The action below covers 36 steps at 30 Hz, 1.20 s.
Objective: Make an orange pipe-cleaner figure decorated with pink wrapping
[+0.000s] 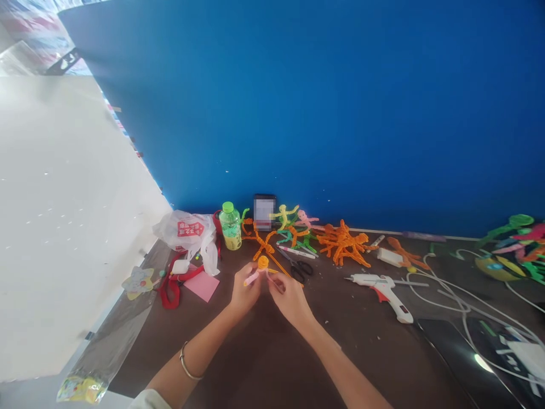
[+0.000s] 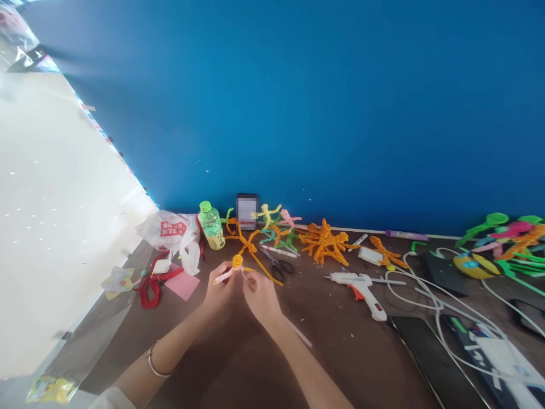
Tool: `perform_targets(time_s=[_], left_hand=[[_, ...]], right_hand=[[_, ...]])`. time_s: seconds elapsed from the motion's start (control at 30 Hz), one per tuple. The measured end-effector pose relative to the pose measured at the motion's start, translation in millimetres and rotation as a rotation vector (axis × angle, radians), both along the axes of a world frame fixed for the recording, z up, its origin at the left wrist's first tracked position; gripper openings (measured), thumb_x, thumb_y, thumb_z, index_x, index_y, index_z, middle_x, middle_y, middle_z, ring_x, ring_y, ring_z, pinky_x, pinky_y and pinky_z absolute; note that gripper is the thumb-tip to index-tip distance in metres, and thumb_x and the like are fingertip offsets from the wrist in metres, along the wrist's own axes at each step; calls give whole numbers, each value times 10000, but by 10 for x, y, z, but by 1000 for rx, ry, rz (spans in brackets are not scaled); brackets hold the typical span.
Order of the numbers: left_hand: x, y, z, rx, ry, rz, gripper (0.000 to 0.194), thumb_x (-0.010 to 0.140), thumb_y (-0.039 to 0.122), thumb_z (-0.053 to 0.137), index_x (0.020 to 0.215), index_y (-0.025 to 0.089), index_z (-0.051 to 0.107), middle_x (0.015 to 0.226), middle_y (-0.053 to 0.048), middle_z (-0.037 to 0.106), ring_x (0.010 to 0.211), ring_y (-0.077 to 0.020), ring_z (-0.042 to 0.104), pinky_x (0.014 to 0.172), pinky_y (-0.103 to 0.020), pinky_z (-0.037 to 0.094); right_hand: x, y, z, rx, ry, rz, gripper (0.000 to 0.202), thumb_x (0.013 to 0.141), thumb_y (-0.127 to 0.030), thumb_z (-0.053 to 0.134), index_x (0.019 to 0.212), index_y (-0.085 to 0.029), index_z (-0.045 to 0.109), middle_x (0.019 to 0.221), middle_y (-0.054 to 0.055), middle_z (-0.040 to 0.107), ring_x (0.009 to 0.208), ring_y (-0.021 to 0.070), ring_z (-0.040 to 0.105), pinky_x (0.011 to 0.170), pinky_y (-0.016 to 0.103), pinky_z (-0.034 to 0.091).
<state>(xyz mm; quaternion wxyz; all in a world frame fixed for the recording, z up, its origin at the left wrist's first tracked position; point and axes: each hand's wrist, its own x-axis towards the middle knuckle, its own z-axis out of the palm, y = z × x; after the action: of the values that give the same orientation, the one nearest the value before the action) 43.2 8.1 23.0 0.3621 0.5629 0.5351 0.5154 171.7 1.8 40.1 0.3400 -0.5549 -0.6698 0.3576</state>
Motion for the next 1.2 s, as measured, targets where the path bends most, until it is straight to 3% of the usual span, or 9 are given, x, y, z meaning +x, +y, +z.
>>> perform_targets(time_s=[0.17, 0.27, 0.37, 0.53, 0.7, 0.77, 0.93, 1.03, 1.2], left_hand=[[-55, 21, 0, 54, 165, -50, 166, 798, 246, 445, 807, 168, 591, 723, -35, 604, 632, -134, 517, 588, -241, 381], [-87, 36, 13, 70, 239, -85, 165, 789, 212, 443, 839, 171, 594, 768, -43, 619, 668, -141, 533, 614, -248, 389], [-117, 59, 45, 59, 239, -127, 153, 787, 218, 452, 816, 164, 593, 736, -37, 611, 644, -131, 522, 604, -242, 384], [-190, 125, 141, -43, 67, -288, 179, 773, 306, 508, 776, 147, 590, 715, -28, 590, 643, -122, 509, 580, -228, 376], [-248, 139, 276, -224, -203, -403, 223, 702, 357, 608, 725, 139, 566, 673, -11, 558, 626, -107, 496, 575, -223, 379], [-248, 125, 303, -276, -283, -412, 235, 663, 352, 652, 706, 138, 564, 658, -2, 554, 593, -90, 485, 545, -209, 365], [-197, 104, 235, -357, -443, -397, 273, 593, 330, 717, 688, 124, 564, 602, 17, 516, 478, -40, 409, 436, -178, 284], [-144, 102, 153, -396, -560, -375, 298, 571, 328, 733, 679, 123, 547, 577, 31, 499, 430, -18, 363, 397, -168, 244], [-41, 96, 69, -413, -739, -308, 334, 550, 323, 748, 663, 127, 503, 539, 49, 481, 393, -2, 339, 359, -150, 205]], right_hand=[[60, -11, 25, 307, -536, 12, 239, 848, -207, 367, 814, -204, 604, 831, 64, 602, 690, 159, 574, 514, 235, 355], [86, -3, 15, 409, -641, 47, 279, 882, -209, 321, 869, -195, 600, 905, 77, 612, 747, 158, 590, 527, 224, 365], [126, 11, 16, 414, -597, 85, 278, 889, -202, 306, 898, -201, 584, 917, 67, 629, 780, 149, 598, 573, 210, 385], [191, 30, 65, 213, -316, 81, 220, 869, -282, 365, 821, -221, 571, 751, 18, 639, 682, 140, 595, 577, 216, 392], [186, 55, 132, -87, 210, 85, 227, 783, -389, 500, 736, -186, 590, 721, 27, 629, 662, 145, 566, 563, 229, 397], [174, 59, 158, -220, 380, 64, 239, 715, -407, 586, 714, -168, 599, 649, 12, 602, 569, 117, 515, 501, 220, 357], [162, 46, 152, -540, 770, 48, 202, 662, -329, 676, 706, -156, 580, 578, -22, 543, 420, 23, 294, 397, 180, 177], [142, 44, 69, -682, 1013, 78, 171, 646, -258, 692, 686, -156, 561, 593, -24, 533, 407, 7, 280, 379, 158, 158], [20, 27, -97, -814, 1316, -8, 133, 644, -188, 671, 718, -159, 564, 610, -30, 517, 393, -1, 299, 340, 117, 168]])
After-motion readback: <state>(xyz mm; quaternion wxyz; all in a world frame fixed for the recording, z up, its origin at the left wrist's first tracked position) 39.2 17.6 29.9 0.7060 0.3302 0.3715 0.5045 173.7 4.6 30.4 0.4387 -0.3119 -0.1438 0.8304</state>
